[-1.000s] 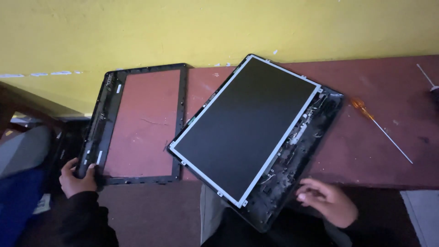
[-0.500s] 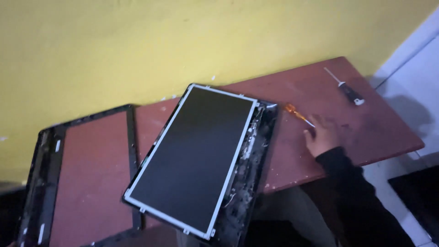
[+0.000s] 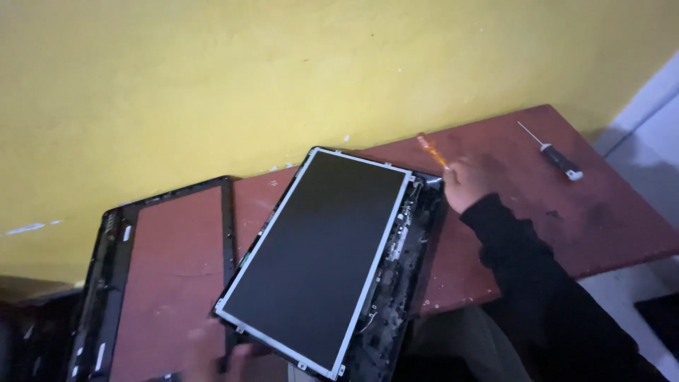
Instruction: Disassembling a monitor or all-in-one computer by removing screws and prying the outer casing.
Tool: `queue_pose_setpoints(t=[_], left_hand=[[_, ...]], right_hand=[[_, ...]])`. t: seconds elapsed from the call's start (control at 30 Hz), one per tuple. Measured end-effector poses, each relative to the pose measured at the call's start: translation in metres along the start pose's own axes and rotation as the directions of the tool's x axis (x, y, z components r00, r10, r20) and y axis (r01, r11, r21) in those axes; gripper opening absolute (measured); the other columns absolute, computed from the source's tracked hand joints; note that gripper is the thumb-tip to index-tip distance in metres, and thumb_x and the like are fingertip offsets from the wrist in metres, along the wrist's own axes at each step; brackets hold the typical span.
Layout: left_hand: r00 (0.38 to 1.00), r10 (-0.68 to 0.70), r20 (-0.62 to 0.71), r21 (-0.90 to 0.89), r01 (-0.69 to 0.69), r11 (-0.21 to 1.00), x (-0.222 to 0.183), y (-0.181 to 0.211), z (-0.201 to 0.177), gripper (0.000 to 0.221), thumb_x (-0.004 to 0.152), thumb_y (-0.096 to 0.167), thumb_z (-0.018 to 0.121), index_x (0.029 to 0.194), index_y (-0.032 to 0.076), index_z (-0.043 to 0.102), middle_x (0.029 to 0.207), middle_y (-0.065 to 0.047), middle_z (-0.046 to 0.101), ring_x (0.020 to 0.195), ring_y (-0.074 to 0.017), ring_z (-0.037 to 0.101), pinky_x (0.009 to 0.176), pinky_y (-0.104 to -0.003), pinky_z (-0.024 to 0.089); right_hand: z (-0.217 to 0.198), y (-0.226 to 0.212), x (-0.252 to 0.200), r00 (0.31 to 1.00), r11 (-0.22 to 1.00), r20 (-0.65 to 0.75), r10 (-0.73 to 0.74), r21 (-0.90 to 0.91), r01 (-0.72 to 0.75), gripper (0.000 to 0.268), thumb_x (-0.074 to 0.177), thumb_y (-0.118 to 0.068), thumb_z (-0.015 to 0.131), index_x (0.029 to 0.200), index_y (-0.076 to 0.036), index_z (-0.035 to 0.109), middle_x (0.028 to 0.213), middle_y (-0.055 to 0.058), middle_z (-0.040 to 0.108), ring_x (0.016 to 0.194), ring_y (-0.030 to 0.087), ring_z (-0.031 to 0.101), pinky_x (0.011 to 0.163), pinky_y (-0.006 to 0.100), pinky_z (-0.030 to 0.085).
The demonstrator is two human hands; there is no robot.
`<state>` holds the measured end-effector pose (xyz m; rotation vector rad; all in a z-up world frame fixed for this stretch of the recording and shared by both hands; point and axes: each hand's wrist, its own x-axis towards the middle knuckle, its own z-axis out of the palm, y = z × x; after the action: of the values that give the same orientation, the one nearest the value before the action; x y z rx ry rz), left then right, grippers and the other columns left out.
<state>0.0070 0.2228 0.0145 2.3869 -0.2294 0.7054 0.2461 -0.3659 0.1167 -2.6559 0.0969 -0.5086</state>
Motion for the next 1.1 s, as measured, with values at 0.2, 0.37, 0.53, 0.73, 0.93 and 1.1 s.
queue_pose_setpoints(t=[0.2,0.37,0.53,0.73,0.93,1.1], left_hand=[[0.734,-0.611,0.297,0.265,0.551,0.791,0.064,0.128,0.015,0.119,0.068,0.069,0.077,0.163,0.030,0.016,0.174,-0.010,0.002,0.159,-0.0352,0.007,0.119,-0.057,0.027],[0.784,-0.529,0.325,0.056,0.543,0.838,0.077,0.127,0.019,0.116,0.073,0.055,0.084,0.163,0.024,0.018,0.174,-0.015,-0.002,0.161,-0.0371,-0.003,0.122,-0.055,0.018],[0.895,-0.274,0.353,0.028,0.283,0.959,0.099,0.105,0.039,0.106,0.082,0.057,0.080,0.162,0.018,0.022,0.172,-0.022,-0.007,0.158,-0.0461,-0.009,0.122,-0.056,0.011],[0.868,-0.074,0.492,-0.002,0.087,0.996,0.161,0.094,0.066,0.098,0.082,0.055,0.081,0.158,0.016,0.032,0.170,-0.026,-0.004,0.157,-0.0478,-0.004,0.123,-0.054,0.011],[0.767,-0.032,0.641,0.007,0.036,0.999,0.222,0.103,0.092,0.096,0.079,0.059,0.080,0.158,0.026,0.037,0.172,-0.017,-0.007,0.159,-0.0412,-0.002,0.124,-0.054,0.017],[0.718,-0.126,0.684,0.224,-0.042,0.974,0.246,0.125,0.087,0.099,0.081,0.070,0.069,0.160,0.024,0.030,0.173,-0.014,0.003,0.159,-0.0362,0.005,0.125,-0.049,0.015]], right_hand=[[0.048,0.012,0.014,0.987,0.995,0.154,0.044,0.086,-0.058,0.031,0.095,-0.026,0.044,0.076,-0.011,0.063,0.083,0.018,0.069,0.084,0.041,0.063,0.076,0.051,0.043],[0.003,0.014,-0.038,0.983,0.995,0.154,0.099,-0.042,-0.094,0.036,0.103,-0.033,0.048,0.081,-0.009,0.065,0.082,0.020,0.070,0.079,0.045,0.063,0.067,0.054,0.039],[-0.036,0.048,-0.110,0.922,0.934,0.166,0.350,0.015,-0.357,0.038,0.108,-0.035,0.045,0.113,-0.019,0.079,0.111,0.020,0.076,0.107,0.043,0.067,0.093,0.051,0.046],[-0.065,0.067,-0.177,0.890,0.877,0.094,0.447,0.153,-0.456,0.039,0.105,-0.020,0.049,0.124,-0.009,0.081,0.117,0.019,0.079,0.108,0.035,0.068,0.094,0.043,0.044],[-0.066,0.088,-0.212,0.844,0.844,-0.039,0.534,0.072,-0.531,0.038,0.104,-0.023,0.046,0.100,-0.006,0.080,0.109,0.016,0.081,0.110,0.040,0.069,0.093,0.047,0.046],[-0.057,0.069,-0.225,0.867,0.864,0.015,0.497,0.085,-0.497,0.033,0.109,-0.025,0.048,0.104,-0.012,0.079,0.119,0.009,0.074,0.102,0.038,0.068,0.090,0.044,0.044]])
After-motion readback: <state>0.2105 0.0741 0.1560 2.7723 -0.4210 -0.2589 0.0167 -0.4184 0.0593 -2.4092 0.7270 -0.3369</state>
